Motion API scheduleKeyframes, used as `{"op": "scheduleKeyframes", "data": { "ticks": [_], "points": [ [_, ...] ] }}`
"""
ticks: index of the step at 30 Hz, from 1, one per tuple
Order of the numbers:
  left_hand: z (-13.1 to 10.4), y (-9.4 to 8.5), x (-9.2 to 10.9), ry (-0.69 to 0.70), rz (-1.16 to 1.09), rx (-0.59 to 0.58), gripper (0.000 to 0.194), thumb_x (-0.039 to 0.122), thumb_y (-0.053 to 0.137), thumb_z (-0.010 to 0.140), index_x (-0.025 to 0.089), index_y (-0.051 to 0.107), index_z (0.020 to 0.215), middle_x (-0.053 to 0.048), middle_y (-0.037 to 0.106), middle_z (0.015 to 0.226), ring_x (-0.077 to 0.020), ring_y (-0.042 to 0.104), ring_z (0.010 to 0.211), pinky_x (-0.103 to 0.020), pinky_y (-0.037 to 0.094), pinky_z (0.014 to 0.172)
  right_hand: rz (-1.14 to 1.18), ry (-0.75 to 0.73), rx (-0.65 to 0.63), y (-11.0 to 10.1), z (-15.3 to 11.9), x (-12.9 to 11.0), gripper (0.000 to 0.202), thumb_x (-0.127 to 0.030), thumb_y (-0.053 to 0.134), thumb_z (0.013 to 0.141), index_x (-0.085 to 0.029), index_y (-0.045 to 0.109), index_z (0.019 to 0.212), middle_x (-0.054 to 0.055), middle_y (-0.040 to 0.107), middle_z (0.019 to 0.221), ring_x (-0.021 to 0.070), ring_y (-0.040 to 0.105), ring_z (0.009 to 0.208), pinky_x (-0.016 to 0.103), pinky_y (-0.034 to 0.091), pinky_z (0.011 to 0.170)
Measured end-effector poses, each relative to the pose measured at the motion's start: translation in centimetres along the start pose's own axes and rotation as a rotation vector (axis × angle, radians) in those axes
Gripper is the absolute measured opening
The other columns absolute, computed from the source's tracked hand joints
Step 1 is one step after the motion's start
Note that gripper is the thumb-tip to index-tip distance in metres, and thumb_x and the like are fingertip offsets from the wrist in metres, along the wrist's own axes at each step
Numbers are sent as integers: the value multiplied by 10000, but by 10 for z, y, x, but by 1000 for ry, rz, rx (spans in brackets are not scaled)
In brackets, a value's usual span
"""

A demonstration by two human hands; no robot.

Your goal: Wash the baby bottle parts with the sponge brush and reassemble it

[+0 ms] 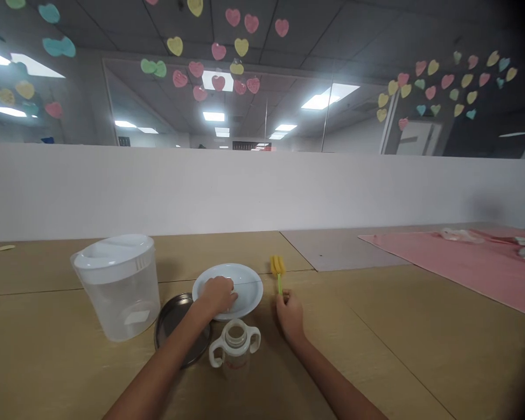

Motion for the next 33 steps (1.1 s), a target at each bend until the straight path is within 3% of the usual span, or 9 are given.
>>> {"op": "scheduleKeyframes", "data": {
  "ticks": [3,11,17,23,33],
  "points": [
    [-1,9,-2,-17,39,-36,314,295,542,782,111,675,1000,-178,667,1020,-294,622,931,-376,460,794,245,27,63,-4,0,7,196,-268,378,793,-164,515,887,26,648,650,171,595,621,244,403,586],
    [-2,13,-5,-39,79,-116,307,215,516,754,94,678,986,-200,664,1018,-304,623,958,-387,480,794,540,58,74,-2,3,13,165,-343,424,717,-202,477,786,-61,489,518,121,450,448,220,361,469],
    [0,17,-5,4,70,-176,313,187,485,749,88,679,974,-210,660,1031,-316,620,963,-396,477,791,596,67,51,-1,2,9,159,-331,448,691,-194,500,752,-62,466,496,118,426,464,219,327,462],
    [3,21,-5,70,25,-193,296,284,503,760,175,673,978,-133,674,1031,-288,620,953,-350,476,762,631,58,46,4,1,8,170,-334,450,682,-192,516,747,-77,446,469,114,409,448,221,312,457],
    [5,14,-1,91,-18,-117,214,255,525,742,216,690,872,-73,693,967,-235,624,931,-301,444,776,673,37,43,7,1,8,176,-326,465,674,-184,534,751,-77,453,448,116,410,436,225,312,454]
  ]
}}
Point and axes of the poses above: each hand's wrist, its own z-axis towards the middle knuckle, its own y-axis out of the palm, x = y × z, the point moved 7 cm from there along z, towards the middle knuckle
